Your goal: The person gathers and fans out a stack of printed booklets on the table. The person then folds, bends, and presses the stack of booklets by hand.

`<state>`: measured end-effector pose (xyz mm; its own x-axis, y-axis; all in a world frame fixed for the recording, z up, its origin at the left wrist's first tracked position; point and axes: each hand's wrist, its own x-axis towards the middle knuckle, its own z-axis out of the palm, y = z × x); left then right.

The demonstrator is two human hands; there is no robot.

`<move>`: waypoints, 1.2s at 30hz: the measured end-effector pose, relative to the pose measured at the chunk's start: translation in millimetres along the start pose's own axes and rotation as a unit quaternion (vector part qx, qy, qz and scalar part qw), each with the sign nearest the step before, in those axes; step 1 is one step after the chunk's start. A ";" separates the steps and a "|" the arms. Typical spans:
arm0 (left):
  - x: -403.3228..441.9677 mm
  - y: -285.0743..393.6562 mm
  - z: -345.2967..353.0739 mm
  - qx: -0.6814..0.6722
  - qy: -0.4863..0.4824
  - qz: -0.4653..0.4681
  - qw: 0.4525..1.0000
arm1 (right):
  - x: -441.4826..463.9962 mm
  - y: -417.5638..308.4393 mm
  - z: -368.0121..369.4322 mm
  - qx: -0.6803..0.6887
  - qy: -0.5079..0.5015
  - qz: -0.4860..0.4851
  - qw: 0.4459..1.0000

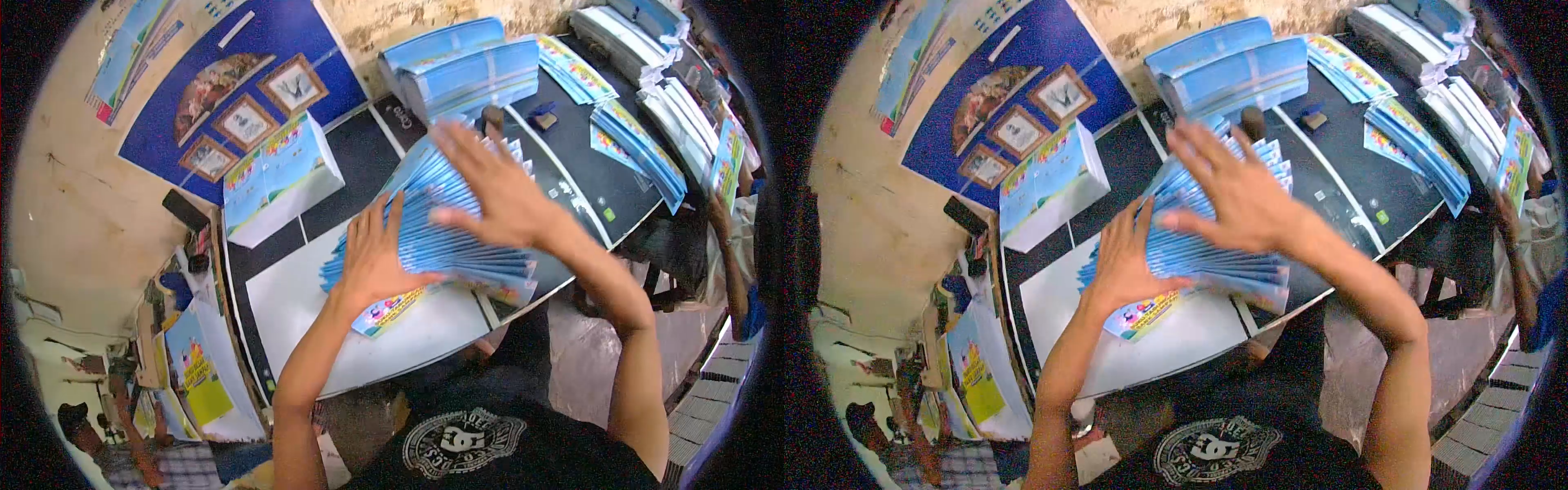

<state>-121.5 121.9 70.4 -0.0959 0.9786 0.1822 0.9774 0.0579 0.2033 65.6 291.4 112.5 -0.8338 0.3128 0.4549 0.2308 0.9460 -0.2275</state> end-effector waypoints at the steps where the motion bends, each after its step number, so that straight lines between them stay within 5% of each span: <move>1: 1.6 2.4 -1.7 0.002 0.002 0.000 1.000 | 12.0 2.8 -9.5 0.010 0.047 -0.008 0.999; 2: 4.1 4.3 -2.4 0.003 0.006 0.005 1.000 | 22.5 6.3 -14.8 0.016 0.095 -0.015 0.995; 6: 7.2 6.2 -2.9 0.015 0.002 0.004 1.000 | 55.1 41.4 24.9 0.049 0.013 -0.079 0.996; 8: 5.5 5.0 -2.6 0.015 0.000 0.000 1.000 | 63.1 61.3 57.2 0.050 -0.141 -0.039 0.988; 14: -4.5 10.4 -2.1 -0.017 -0.018 -0.020 0.999 | 58.8 39.4 59.7 -0.015 -0.207 -0.040 0.977; 20: -40.5 30.8 4.0 -0.110 -0.046 -0.006 0.993 | -13.4 -10.8 43.9 0.001 -0.169 -0.034 0.985; 28: -27.9 18.0 17.3 -0.013 -0.093 0.023 0.995 | -7.9 -0.9 49.7 0.006 -0.210 0.021 0.978; 36: -18.1 17.3 17.2 -0.027 -0.150 0.014 0.988 | 9.3 11.7 33.6 0.146 -0.430 0.065 0.888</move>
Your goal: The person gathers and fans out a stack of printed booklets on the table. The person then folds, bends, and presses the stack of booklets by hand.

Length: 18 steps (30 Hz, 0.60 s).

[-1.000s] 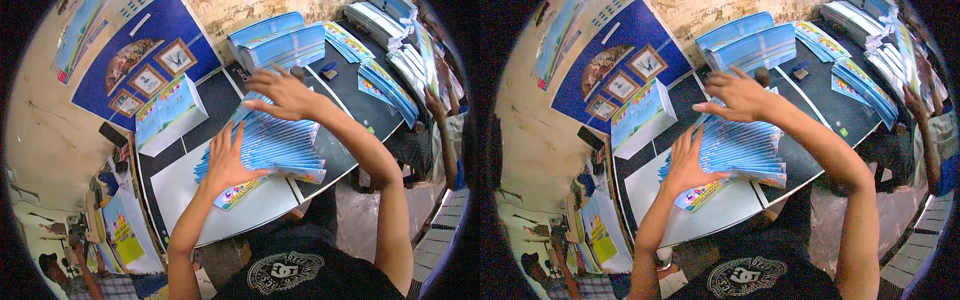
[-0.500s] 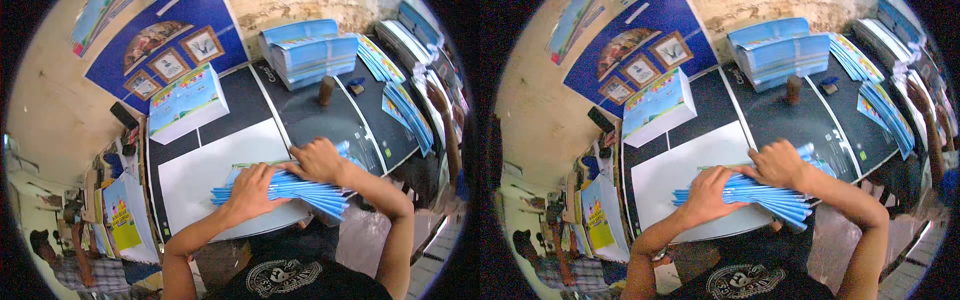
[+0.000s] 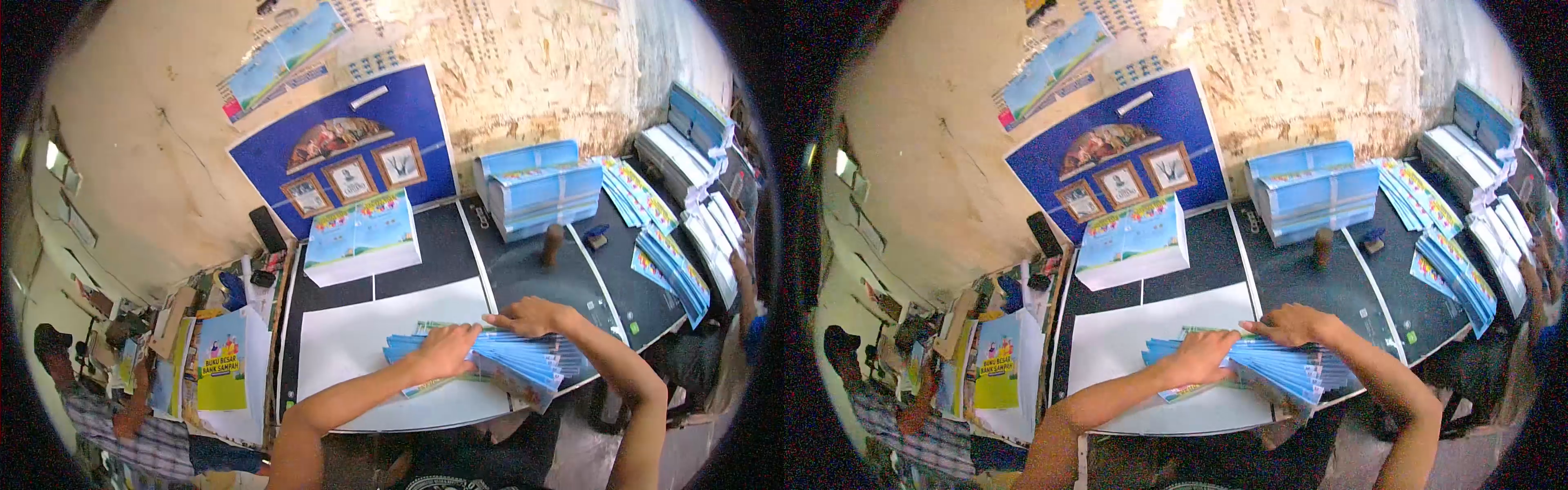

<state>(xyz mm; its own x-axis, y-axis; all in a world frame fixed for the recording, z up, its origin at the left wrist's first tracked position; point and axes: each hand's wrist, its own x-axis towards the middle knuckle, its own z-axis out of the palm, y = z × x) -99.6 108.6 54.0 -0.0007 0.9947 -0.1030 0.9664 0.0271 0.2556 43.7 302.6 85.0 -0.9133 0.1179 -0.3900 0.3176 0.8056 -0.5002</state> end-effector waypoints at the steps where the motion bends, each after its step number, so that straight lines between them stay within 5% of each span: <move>1: -1.8 0.9 -0.3 -0.001 0.012 0.003 1.000 | 3.9 6.7 -1.1 0.020 -0.002 -0.001 1.000; 6: -8.6 5.4 6.3 0.012 0.043 -0.002 0.999 | 47.0 46.5 -1.9 -0.088 -0.002 -0.022 0.996; 8: -10.4 9.0 5.2 0.012 0.039 -0.007 0.999 | 43.8 36.7 -5.2 -0.035 -0.041 0.023 0.998; 18: -24.8 33.2 0.7 0.081 0.107 0.014 0.991 | 34.8 53.5 21.5 0.082 -0.065 -0.070 0.992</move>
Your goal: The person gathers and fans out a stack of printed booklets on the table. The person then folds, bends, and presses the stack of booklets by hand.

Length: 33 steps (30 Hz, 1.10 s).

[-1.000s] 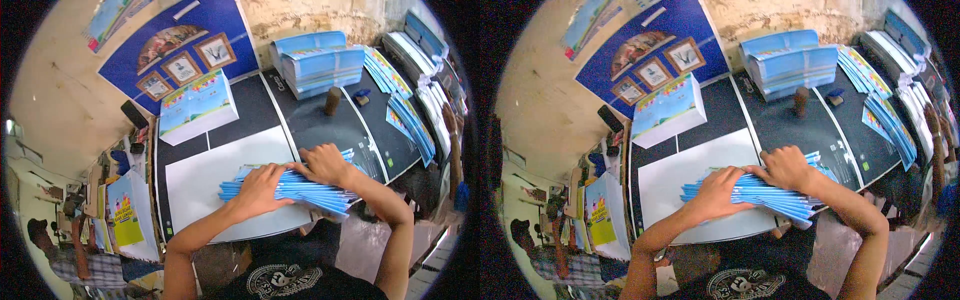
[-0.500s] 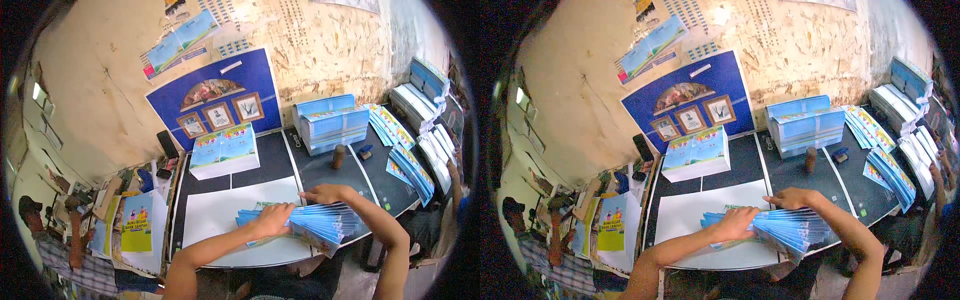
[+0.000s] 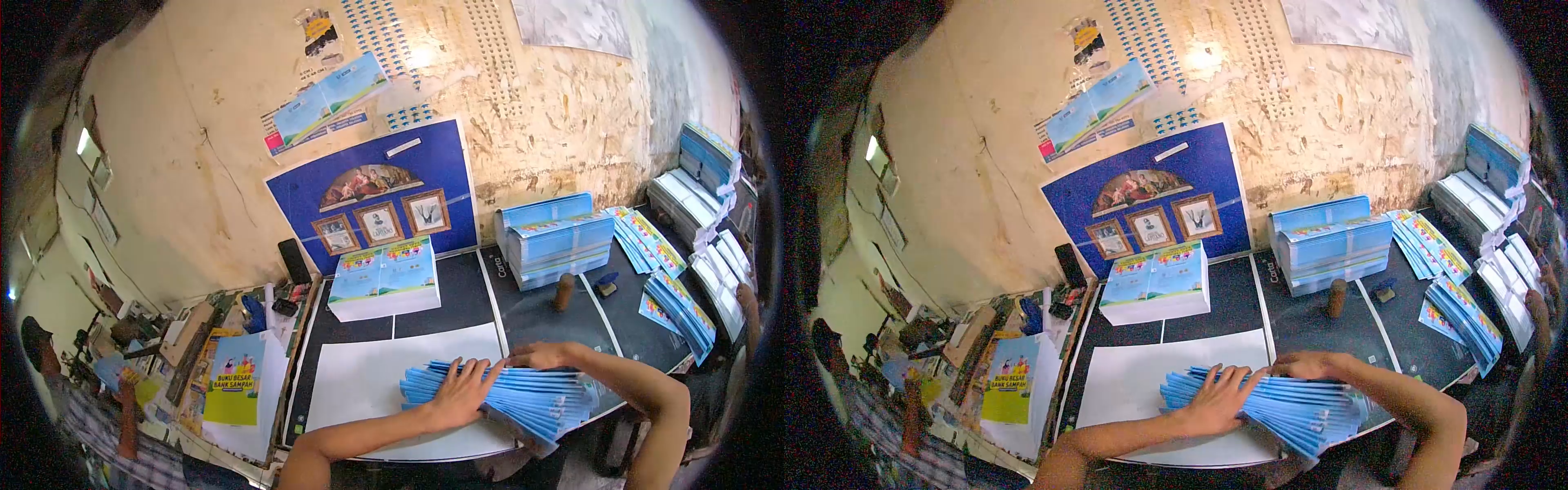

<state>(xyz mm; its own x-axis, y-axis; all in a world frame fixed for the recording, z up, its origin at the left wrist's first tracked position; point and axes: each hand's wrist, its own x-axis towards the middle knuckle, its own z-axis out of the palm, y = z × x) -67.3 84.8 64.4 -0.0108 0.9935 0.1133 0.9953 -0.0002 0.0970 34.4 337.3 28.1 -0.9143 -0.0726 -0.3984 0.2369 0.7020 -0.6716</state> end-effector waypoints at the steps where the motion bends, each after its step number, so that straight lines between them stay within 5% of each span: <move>1: 1.2 0.3 -2.5 -0.004 -0.009 -0.003 1.000 | 1.4 2.3 0.5 0.018 -0.009 0.000 1.000; 6: 5.3 -6.6 2.3 -0.031 -0.060 -0.041 0.997 | 12.6 35.6 13.5 -0.038 -0.020 -0.210 0.977; 10: 1.3 -8.8 6.8 -0.043 -0.048 -0.038 0.997 | 3.7 17.0 8.1 -0.048 -0.032 -0.164 0.985; 13: -7.7 -0.8 6.2 -0.009 0.017 -0.034 0.999 | 19.2 48.7 11.2 -0.106 -0.028 -0.268 0.957; 15: -13.6 6.5 8.9 0.028 0.053 -0.043 0.997 | 28.1 57.7 4.2 -0.143 -0.081 -0.247 0.955; 16: -15.6 6.2 16.9 0.064 0.059 -0.052 0.995 | -2.9 21.3 0.3 -0.102 -0.028 -0.171 0.980; 18: -19.3 9.8 10.0 0.002 0.034 -0.075 0.997 | 11.3 37.9 6.6 -0.013 -0.039 -0.197 0.980; 20: -15.2 6.5 0.6 -0.011 -0.040 -0.057 0.998 | -16.6 -8.8 -4.6 0.051 -0.002 -0.070 0.996; 22: -10.4 5.2 0.4 -0.006 -0.005 -0.027 1.000 | -38.8 -43.2 -20.6 0.177 -0.018 0.018 0.984; 27: -5.5 0.9 -7.4 -0.045 -0.067 -0.026 0.996 | -55.1 -60.7 -18.8 -0.124 0.065 0.025 0.990; 33: -4.9 -1.1 -2.3 -0.024 -0.089 -0.008 0.996 | -39.0 -26.4 -0.1 -0.093 0.071 -0.010 0.993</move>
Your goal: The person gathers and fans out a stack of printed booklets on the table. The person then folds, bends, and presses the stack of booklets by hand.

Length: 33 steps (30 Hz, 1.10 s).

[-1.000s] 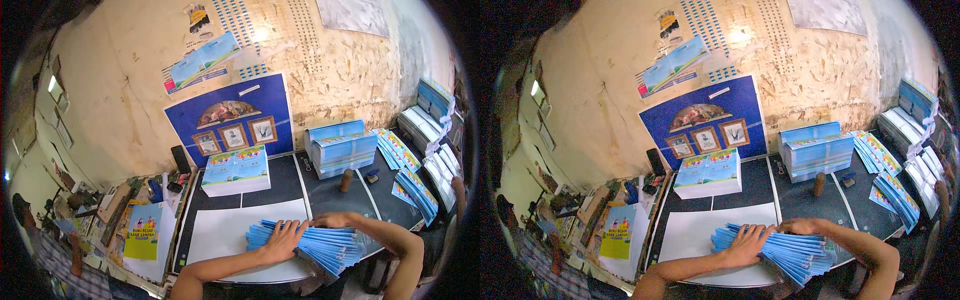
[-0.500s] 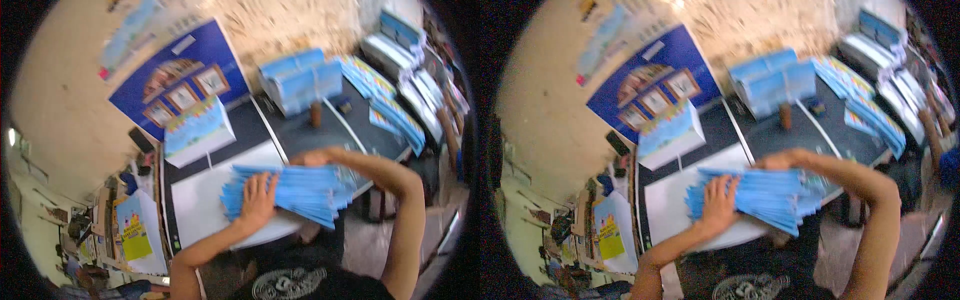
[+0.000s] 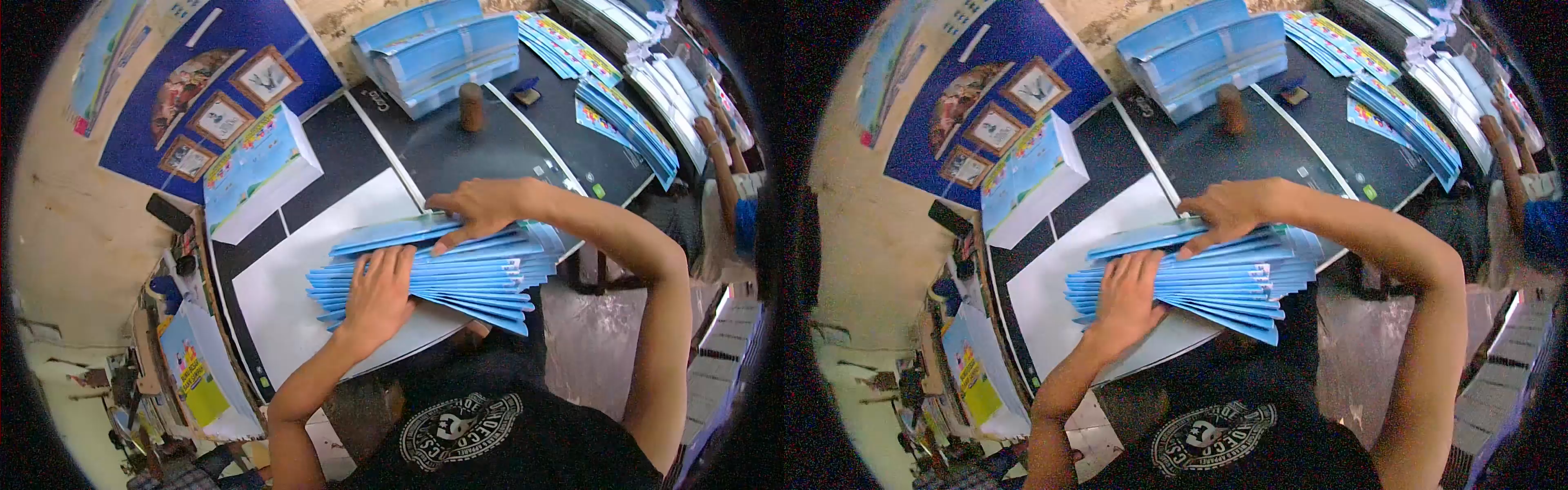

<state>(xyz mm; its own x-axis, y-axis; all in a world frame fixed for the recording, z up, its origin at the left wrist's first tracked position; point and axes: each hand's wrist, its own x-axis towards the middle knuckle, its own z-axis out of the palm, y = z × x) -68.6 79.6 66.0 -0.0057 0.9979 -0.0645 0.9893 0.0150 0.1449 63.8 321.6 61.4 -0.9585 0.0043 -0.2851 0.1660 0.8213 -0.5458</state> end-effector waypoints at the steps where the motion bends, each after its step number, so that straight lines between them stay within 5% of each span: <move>1: 0.2 0.5 -1.3 -0.009 0.005 -0.007 1.000 | 0.1 1.0 0.0 0.010 -0.005 -0.011 1.000; 12: 4.2 9.1 0.6 -0.037 0.143 -0.008 0.989 | 3.3 -12.7 5.4 0.080 -0.046 0.066 0.994; 16: 18.3 0.4 0.5 -0.047 0.121 0.023 0.991 | -9.3 -28.3 1.4 0.085 -0.041 0.084 0.992; 20: 18.7 5.5 -5.6 -0.031 0.110 0.006 0.993 | -23.5 -18.2 10.6 -0.001 0.019 -0.034 0.999; 23: 5.3 13.0 0.9 -0.013 0.127 -0.010 0.992 | -23.3 -7.3 4.2 0.081 -0.049 -0.023 0.995; 33: -9.3 13.5 0.9 -0.057 0.092 0.000 0.994 | -20.7 5.7 -10.9 0.095 0.014 -0.024 0.995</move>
<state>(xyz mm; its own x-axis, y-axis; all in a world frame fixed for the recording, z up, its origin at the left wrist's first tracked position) -55.0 70.5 67.7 -0.0417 0.9925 0.1151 0.9666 0.0109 0.2560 82.0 332.5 72.8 -0.9722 -0.0142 -0.2339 0.1579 0.6980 -0.6985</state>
